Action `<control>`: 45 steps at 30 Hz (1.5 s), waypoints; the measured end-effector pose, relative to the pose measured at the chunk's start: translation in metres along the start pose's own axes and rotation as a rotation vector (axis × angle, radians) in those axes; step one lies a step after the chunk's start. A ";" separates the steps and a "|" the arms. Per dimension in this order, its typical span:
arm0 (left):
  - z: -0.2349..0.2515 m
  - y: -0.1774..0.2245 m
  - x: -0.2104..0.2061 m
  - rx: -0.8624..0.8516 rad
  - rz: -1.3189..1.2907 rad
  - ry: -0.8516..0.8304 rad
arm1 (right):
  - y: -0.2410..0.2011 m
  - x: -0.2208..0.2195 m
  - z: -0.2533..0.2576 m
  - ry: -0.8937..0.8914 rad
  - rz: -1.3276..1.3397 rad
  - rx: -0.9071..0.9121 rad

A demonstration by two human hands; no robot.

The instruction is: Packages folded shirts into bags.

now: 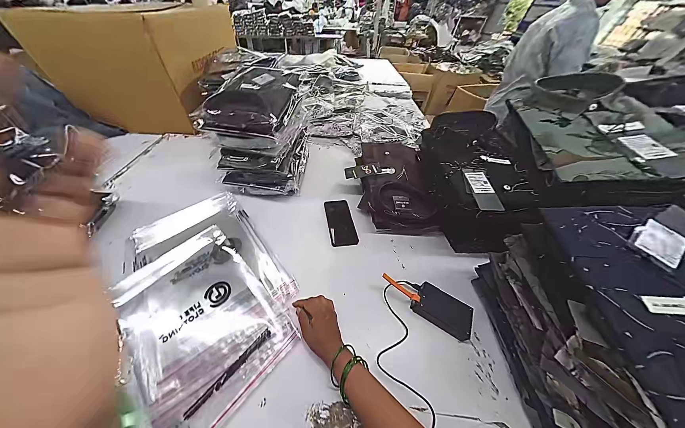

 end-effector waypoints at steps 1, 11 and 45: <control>0.034 -0.032 -0.045 0.030 0.001 0.071 | 0.000 0.000 0.001 -0.008 0.006 0.000; 0.049 -0.387 -0.216 1.184 0.180 -0.270 | -0.005 0.003 0.002 -0.071 0.078 0.016; 0.129 -0.407 -0.292 0.721 0.625 -0.388 | -0.001 0.003 0.004 0.008 0.120 0.044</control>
Point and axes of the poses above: each hand's wrist, its own z-axis towards the middle knuckle, its own x-axis out of the back of the hand, y = z × x, the point moved 4 cm from there along z, towards the middle knuckle, and after that the axes turned 3 degrees about x, right-handed, at the moved point
